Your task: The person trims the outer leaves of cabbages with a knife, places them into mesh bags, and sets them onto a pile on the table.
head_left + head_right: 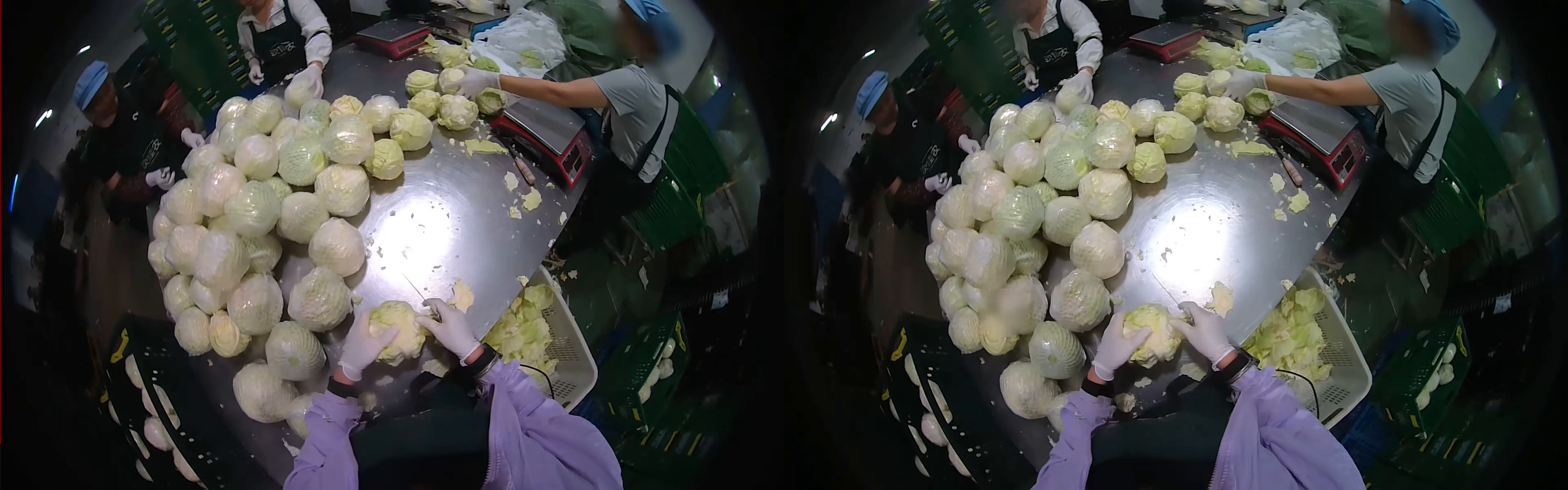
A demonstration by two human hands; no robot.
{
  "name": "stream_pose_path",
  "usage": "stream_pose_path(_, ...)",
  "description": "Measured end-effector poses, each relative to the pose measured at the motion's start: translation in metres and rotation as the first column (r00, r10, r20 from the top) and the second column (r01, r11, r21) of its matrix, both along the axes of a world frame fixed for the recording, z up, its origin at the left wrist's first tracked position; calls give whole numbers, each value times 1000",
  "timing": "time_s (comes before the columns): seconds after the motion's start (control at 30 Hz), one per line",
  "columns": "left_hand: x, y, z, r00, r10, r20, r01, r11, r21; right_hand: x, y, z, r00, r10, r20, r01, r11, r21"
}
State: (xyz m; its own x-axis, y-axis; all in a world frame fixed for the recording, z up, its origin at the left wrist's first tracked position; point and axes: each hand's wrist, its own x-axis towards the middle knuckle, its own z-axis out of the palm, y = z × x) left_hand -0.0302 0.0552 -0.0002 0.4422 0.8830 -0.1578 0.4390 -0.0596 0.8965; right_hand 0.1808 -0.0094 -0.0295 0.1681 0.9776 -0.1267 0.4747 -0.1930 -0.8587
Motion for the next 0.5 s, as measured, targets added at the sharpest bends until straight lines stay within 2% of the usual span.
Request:
stream_pose_path(0.03,-1,0,-4,1000,10,-3,-10,998,69,-1,1,1,998,-37,51,35,998,47)
stream_pose_path(0.07,-1,1,-7,1000,24,0,-24,997,68,-2,3,1,992,-80,97,70,992,100)
stream_pose_path(0.17,7,1,-9,996,75,-54,-75,997,-4,-13,7,37,976,-72,208,29,979,202)
stream_pose_path(0.2,11,1,-4,992,67,-110,-65,998,23,-11,8,36,975,-70,209,28,980,195)
stream_pose_path(0.23,14,1,-1,985,57,-165,-49,997,52,-9,9,33,975,-7,224,-19,993,114)
stream_pose_path(0.27,13,2,-5,986,54,-160,-46,998,53,-6,11,31,970,56,236,-67,997,39)
stream_pose_path(0.3,10,6,-8,989,38,-145,-29,998,62,-4,13,29,969,57,241,-69,997,42)
stream_pose_path(0.4,5,14,-14,992,-16,-124,27,996,88,3,20,12,971,47,234,-61,997,51)
stream_pose_path(0.47,1,15,-17,990,-68,-121,81,990,112,11,33,-12,970,-16,241,23,999,-26)
stream_pose_path(0.5,1,18,-19,992,-102,-80,108,992,71,15,38,-14,992,-74,106,76,997,-18)
